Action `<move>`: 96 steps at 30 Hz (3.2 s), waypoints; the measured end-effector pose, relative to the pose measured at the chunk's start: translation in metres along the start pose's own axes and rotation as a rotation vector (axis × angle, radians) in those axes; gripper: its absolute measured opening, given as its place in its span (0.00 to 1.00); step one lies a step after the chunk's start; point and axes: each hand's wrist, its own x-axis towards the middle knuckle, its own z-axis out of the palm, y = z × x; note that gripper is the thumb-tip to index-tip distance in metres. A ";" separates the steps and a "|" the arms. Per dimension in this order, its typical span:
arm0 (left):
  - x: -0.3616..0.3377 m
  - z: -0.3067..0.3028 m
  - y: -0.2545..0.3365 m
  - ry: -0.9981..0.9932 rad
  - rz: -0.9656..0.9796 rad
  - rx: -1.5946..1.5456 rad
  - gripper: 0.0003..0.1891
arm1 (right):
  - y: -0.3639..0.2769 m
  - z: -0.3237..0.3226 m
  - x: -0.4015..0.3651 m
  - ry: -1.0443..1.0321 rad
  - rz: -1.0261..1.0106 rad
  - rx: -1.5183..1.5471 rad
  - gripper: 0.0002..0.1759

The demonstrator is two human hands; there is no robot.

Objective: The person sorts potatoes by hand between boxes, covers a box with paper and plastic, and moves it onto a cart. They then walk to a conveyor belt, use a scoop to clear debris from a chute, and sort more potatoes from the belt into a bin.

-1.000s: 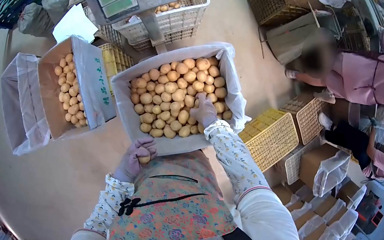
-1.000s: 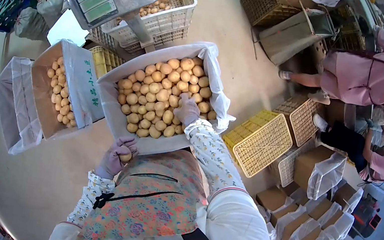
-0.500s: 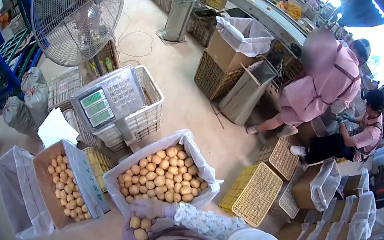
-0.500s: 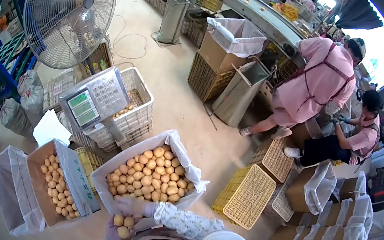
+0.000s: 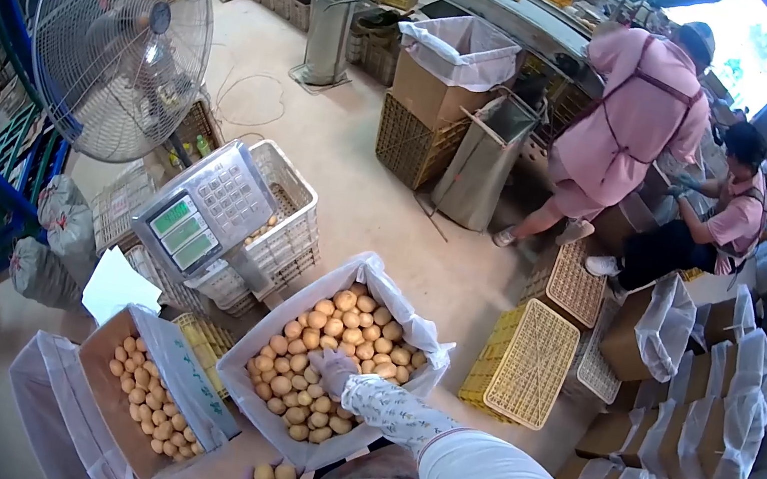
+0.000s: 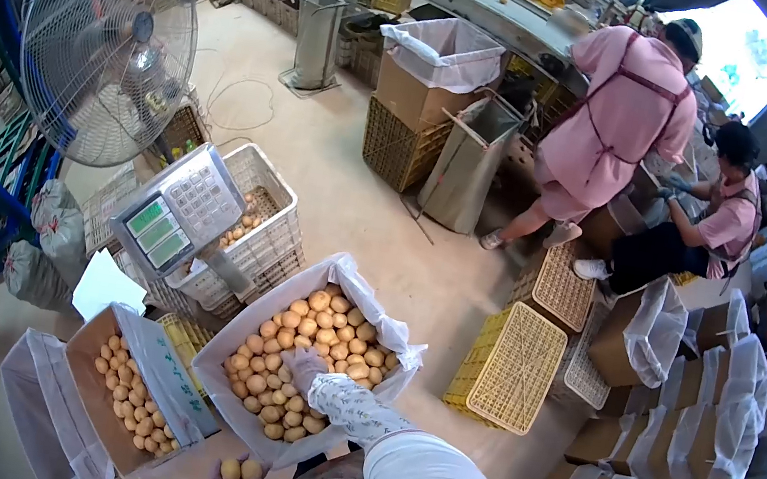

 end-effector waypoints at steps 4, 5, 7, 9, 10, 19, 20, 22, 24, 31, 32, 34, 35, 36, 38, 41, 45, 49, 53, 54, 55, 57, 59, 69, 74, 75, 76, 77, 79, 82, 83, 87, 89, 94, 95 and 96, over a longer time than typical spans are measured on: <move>0.010 0.005 0.015 -0.001 -0.076 -0.041 0.32 | 0.004 -0.010 -0.005 -0.050 0.076 0.056 0.28; 0.010 0.008 0.018 -0.009 -0.078 -0.018 0.32 | 0.008 -0.004 -0.001 -0.089 0.038 0.083 0.27; 0.010 0.017 0.020 -0.018 -0.072 0.035 0.32 | 0.017 0.013 -0.003 -0.107 -0.027 0.190 0.25; 0.013 0.024 0.022 -0.020 -0.073 0.052 0.31 | 0.019 0.034 -0.019 -0.086 -0.050 0.197 0.25; 0.013 0.028 0.022 -0.016 -0.072 0.057 0.31 | 0.016 0.057 -0.021 -0.084 -0.021 0.207 0.26; 0.009 0.089 0.012 -0.117 0.016 0.211 0.32 | -0.017 -0.013 -0.125 0.035 0.073 1.326 0.33; 0.012 0.096 0.010 -0.213 0.002 0.225 0.32 | -0.028 -0.034 -0.145 0.066 0.028 1.325 0.33; 0.015 0.111 0.003 -0.428 0.054 0.399 0.36 | -0.045 -0.023 -0.154 0.543 -0.245 0.932 0.30; 0.029 0.122 -0.005 -0.490 0.120 0.492 0.38 | -0.056 -0.039 -0.173 0.670 -0.345 0.703 0.30; 0.036 0.146 -0.020 -0.626 0.132 0.645 0.39 | -0.073 -0.099 -0.256 0.555 -0.309 0.672 0.37; 0.034 0.146 -0.019 -0.598 0.139 0.639 0.37 | -0.075 -0.098 -0.259 0.585 -0.313 0.651 0.38; 0.011 0.171 -0.032 -0.527 0.092 0.477 0.32 | -0.072 -0.079 -0.241 0.836 -0.369 0.533 0.40; 0.022 0.163 -0.031 -0.455 0.189 0.458 0.32 | -0.068 -0.073 -0.230 0.922 -0.401 0.442 0.40; 0.030 0.163 -0.031 -0.570 0.405 0.801 0.32 | -0.070 -0.070 -0.231 0.921 -0.387 0.434 0.40; 0.025 0.161 -0.020 -0.678 -0.067 0.375 0.33 | -0.077 -0.071 -0.233 0.829 -0.321 0.493 0.40; 0.019 0.153 -0.015 -0.520 -0.054 0.309 0.31 | -0.087 -0.089 -0.245 0.678 -0.357 0.479 0.42; 0.015 0.136 -0.010 -0.551 -0.088 0.076 0.35 | -0.100 -0.101 -0.244 0.576 -0.412 0.388 0.44; 0.015 0.112 0.001 -0.546 -0.034 -0.022 0.36 | -0.120 -0.105 -0.238 0.434 -0.382 0.377 0.44; -0.001 0.105 0.015 -0.569 0.000 -0.122 0.36 | -0.144 -0.106 -0.230 0.411 -0.408 0.336 0.44; -0.002 0.100 0.018 -0.554 0.039 -0.123 0.36 | -0.149 -0.104 -0.228 0.413 -0.434 0.328 0.44; -0.003 0.094 0.020 -0.537 0.075 -0.122 0.35 | -0.151 -0.099 -0.225 0.420 -0.486 0.279 0.43; -0.012 0.092 0.024 -0.488 0.138 -0.098 0.35 | -0.159 -0.097 -0.219 0.402 -0.580 0.291 0.42; -0.019 0.086 0.033 -0.468 0.164 -0.110 0.36 | -0.172 -0.097 -0.216 0.412 -0.649 0.291 0.42; -0.023 0.006 0.104 -0.464 0.629 0.110 0.38 | -0.231 -0.087 -0.199 0.412 -0.849 0.285 0.41; -0.047 -0.006 0.200 -0.473 0.585 -0.441 0.33 | -0.206 -0.067 -0.197 0.330 -0.636 0.310 0.40; -0.029 -0.032 0.228 -0.350 0.736 -0.259 0.32 | -0.198 -0.057 -0.199 0.321 -0.569 0.299 0.39; -0.023 -0.052 0.248 -0.181 0.608 -0.453 0.30 | -0.189 -0.048 -0.199 0.288 -0.546 0.294 0.39; -0.021 -0.050 0.256 0.072 0.649 -0.476 0.27 | -0.179 -0.040 -0.199 0.257 -0.523 0.288 0.38; -0.018 -0.058 0.259 0.290 0.669 -0.481 0.24 | -0.170 -0.040 -0.204 0.180 -0.489 0.266 0.36; -0.002 -0.099 0.246 0.225 0.644 -0.450 0.22 | -0.164 -0.039 -0.204 0.121 -0.436 0.366 0.36; 0.002 -0.106 0.235 0.231 0.634 -0.450 0.21 | -0.160 -0.038 -0.202 0.125 -0.427 0.351 0.36; 0.007 -0.122 0.196 0.193 0.660 -0.381 0.18 | -0.144 -0.042 -0.201 0.119 -0.360 0.374 0.35; -0.001 -0.108 0.182 0.209 0.643 -0.335 0.20 | -0.129 -0.040 -0.195 0.081 -0.318 0.425 0.34; -0.034 -0.087 0.141 0.285 0.683 -0.225 0.23 | -0.059 0.004 -0.168 -0.063 -0.101 0.409 0.31; -0.038 -0.091 0.129 0.329 0.701 -0.247 0.24 | -0.045 0.008 -0.166 -0.118 -0.060 0.340 0.30; -0.043 -0.101 0.117 0.372 0.724 -0.269 0.24 | -0.035 0.012 -0.163 -0.172 -0.026 0.271 0.29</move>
